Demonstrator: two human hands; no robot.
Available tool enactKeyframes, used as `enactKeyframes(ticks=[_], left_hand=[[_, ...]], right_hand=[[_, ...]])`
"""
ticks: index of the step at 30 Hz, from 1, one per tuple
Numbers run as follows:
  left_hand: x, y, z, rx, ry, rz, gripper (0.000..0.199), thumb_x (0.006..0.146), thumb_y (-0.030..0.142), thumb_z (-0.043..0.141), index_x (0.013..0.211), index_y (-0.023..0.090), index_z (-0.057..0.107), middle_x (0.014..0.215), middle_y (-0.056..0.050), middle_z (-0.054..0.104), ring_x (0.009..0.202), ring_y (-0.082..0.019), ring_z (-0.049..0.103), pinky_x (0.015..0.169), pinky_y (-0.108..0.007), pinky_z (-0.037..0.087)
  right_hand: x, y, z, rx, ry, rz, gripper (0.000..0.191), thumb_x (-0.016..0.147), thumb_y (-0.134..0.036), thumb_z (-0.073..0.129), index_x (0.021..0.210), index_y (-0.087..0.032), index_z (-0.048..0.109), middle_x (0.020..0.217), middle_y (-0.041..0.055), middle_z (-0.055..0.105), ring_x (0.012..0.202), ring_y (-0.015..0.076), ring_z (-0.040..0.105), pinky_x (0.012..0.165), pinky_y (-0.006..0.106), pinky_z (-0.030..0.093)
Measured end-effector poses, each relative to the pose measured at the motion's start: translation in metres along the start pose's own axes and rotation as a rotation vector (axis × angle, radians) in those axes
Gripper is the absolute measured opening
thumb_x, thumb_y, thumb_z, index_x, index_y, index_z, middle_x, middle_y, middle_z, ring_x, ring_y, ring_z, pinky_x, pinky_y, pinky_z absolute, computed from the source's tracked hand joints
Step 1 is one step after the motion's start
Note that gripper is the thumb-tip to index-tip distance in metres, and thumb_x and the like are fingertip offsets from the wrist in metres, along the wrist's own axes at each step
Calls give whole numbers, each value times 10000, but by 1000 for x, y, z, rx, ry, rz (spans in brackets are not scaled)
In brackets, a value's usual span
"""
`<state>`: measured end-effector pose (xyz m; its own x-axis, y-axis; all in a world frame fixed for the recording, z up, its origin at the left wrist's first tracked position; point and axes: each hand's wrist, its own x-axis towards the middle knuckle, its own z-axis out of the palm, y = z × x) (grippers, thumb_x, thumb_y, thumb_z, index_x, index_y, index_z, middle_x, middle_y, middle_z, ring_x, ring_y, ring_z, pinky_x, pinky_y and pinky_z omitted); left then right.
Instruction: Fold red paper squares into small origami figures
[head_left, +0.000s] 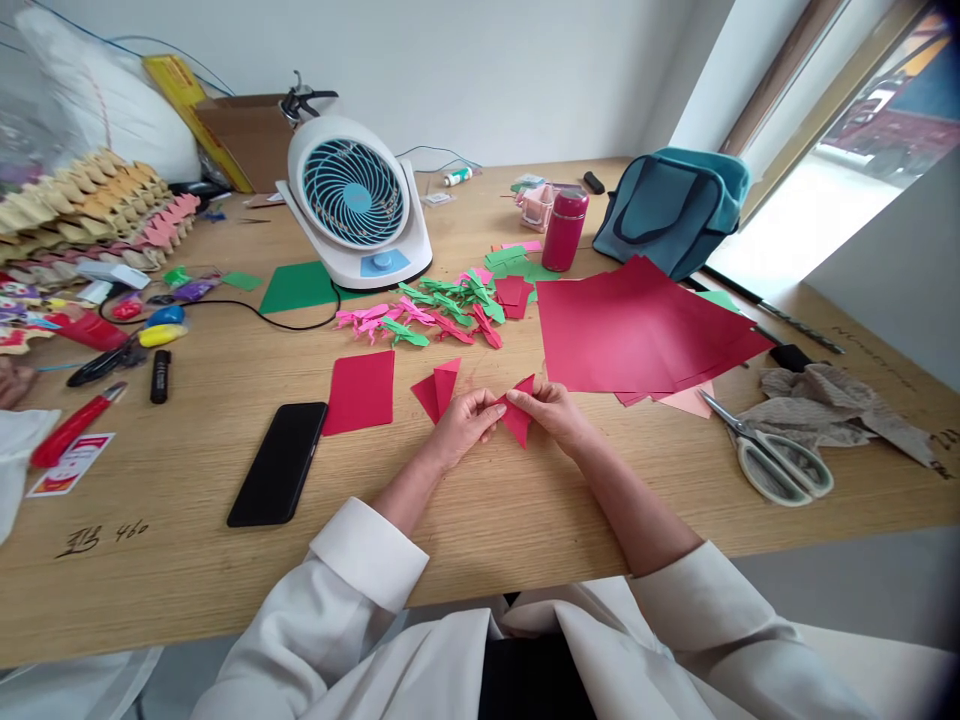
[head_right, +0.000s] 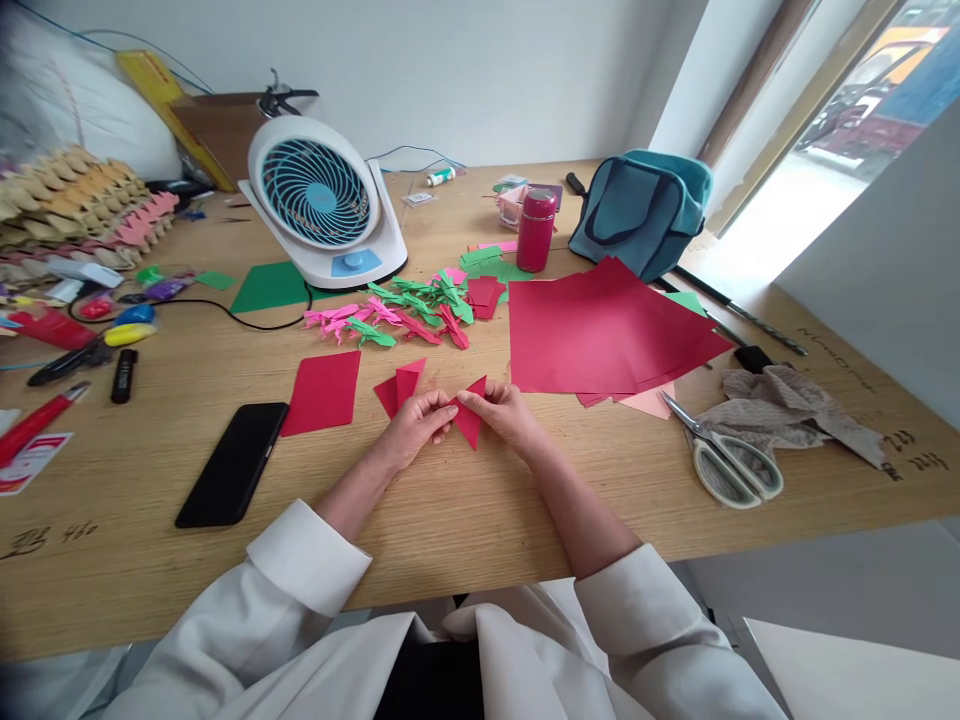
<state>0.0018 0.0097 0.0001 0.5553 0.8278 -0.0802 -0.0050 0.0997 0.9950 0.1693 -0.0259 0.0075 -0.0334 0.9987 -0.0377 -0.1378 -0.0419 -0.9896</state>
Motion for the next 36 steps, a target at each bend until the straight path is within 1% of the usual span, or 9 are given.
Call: enactKeyframes(ticks=[5, 8, 11, 18, 21, 24, 28, 31, 36], left_hand=[[1, 3, 0, -141, 94, -20, 397, 700, 479, 761, 702, 165, 517, 572, 50, 494, 498, -49, 410, 420, -153, 320], [1, 3, 0, -182, 149, 1, 402, 680, 476, 780, 690, 165, 524, 587, 49, 482, 525, -53, 418, 432, -150, 338], [1, 3, 2, -174, 152, 6, 385, 686, 471, 777, 696, 166, 542, 587, 49, 483, 524, -56, 421, 438, -156, 352], [2, 0, -1, -5, 179, 66, 349, 710, 475, 752, 820, 165, 637, 692, 20, 555, 591, -85, 485, 478, -181, 399], [5, -3, -6, 94, 212, 168, 294, 740, 426, 732, 855, 168, 647, 798, -5, 613, 668, -101, 532, 555, -193, 424], [7, -3, -12, 238, 230, 301, 208, 775, 358, 705, 764, 164, 628, 767, -3, 588, 691, -110, 526, 630, -216, 433], [6, 1, -14, 354, 246, 363, 255, 784, 335, 699, 651, 168, 561, 676, 15, 529, 646, -108, 469, 623, -229, 391], [5, 1, -12, 251, 240, 288, 299, 778, 367, 698, 636, 171, 522, 630, 34, 490, 610, -98, 432, 598, -225, 362], [4, -3, -6, 30, 289, 177, 358, 750, 424, 719, 643, 176, 484, 569, 56, 461, 560, -81, 409, 570, -219, 331]], right_hand=[[-5, -10, 4, -19, -19, -31, 419, 745, -598, 700, 690, -194, 604, 628, -24, 568, 565, 107, 461, 557, 249, 375], [-4, -5, 10, -13, -15, -62, 402, 690, -567, 760, 776, -203, 616, 724, -6, 626, 649, 134, 525, 629, 267, 419], [-1, 5, 13, -20, 54, -126, 394, 703, -563, 747, 733, -207, 580, 677, -15, 581, 625, 130, 495, 617, 270, 403], [-3, 10, 8, -337, 138, -226, 308, 817, -473, 643, 699, -212, 531, 620, -27, 480, 569, 121, 399, 535, 266, 314], [-6, 5, 9, -528, 114, -258, 237, 833, -351, 613, 668, -208, 520, 604, -30, 458, 567, 122, 398, 536, 267, 301], [-8, 1, 10, -603, 97, -299, 189, 827, -282, 598, 669, -207, 527, 632, -20, 491, 593, 129, 428, 560, 268, 318], [-7, 2, 8, -544, 159, -283, 171, 825, -316, 620, 707, -204, 565, 673, -11, 548, 607, 133, 454, 573, 266, 334], [-4, 6, 5, -367, 187, -199, 255, 788, -426, 684, 723, -200, 585, 653, -16, 574, 580, 128, 463, 553, 258, 337], [-1, 8, 8, -121, 117, -125, 346, 709, -524, 755, 762, -197, 655, 712, 7, 645, 643, 144, 532, 591, 262, 396]])
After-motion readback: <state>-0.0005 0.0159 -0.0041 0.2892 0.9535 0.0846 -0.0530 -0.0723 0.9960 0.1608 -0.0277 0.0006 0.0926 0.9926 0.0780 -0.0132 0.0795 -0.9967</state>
